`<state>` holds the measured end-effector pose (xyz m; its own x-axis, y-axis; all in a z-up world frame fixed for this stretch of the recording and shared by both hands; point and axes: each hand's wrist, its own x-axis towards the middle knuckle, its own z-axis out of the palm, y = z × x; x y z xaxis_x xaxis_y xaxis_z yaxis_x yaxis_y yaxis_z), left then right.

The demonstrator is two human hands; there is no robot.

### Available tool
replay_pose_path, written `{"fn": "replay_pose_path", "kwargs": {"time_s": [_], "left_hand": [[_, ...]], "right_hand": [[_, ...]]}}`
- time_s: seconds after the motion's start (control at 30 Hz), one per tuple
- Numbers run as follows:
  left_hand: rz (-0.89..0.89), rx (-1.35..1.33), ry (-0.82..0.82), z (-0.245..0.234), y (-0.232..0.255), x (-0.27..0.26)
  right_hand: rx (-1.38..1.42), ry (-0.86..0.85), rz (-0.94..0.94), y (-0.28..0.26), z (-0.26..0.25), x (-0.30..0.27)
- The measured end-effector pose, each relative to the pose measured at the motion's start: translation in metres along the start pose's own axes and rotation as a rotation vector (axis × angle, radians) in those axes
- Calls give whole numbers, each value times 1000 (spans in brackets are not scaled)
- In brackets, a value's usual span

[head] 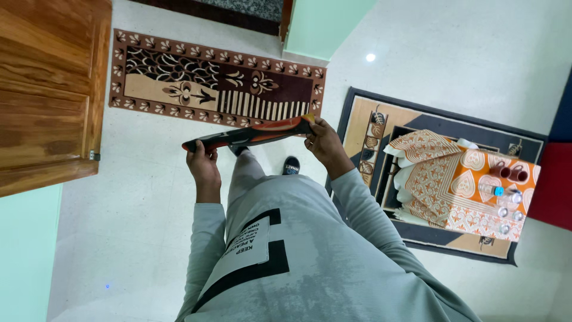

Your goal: The person picks up a small mat, walks to a staircase, and repeatedly shakes and beats the mat against the wall to remove dust before returning it to the floor.

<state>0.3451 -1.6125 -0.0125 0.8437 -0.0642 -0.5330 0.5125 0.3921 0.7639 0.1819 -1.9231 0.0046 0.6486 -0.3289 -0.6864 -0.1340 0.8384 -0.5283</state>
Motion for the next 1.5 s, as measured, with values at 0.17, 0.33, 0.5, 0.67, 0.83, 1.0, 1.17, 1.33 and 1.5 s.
{"fn": "replay_pose_path", "kwargs": {"time_s": [0.17, 0.33, 0.5, 0.67, 0.83, 1.0, 1.17, 1.33, 1.5], "left_hand": [[-89, 24, 94, -5, 15, 80], [-151, 89, 53, 12, 63, 180], [-112, -3, -94, 55, 124, 278], [-66, -1, -203, 97, 164, 351], [-68, 2, -228, 133, 180, 403], [-107, 85, -197, 174, 169, 476], [-142, 37, -177, 236, 157, 551], [-62, 205, -370, 325, 178, 602], [-131, 175, -291, 414, 196, 650]], "right_hand": [[-14, 73, 31, 4, 45, 59], [56, 89, 14, 3, 105, 109], [148, 133, -13, -4, 172, 169], [190, 100, -31, -25, 225, 222], [178, 103, -110, -65, 252, 277], [228, 116, -132, -112, 268, 352], [280, 125, -127, -167, 283, 432], [307, 130, -157, -231, 283, 510], [335, 124, -160, -283, 297, 562]]}}
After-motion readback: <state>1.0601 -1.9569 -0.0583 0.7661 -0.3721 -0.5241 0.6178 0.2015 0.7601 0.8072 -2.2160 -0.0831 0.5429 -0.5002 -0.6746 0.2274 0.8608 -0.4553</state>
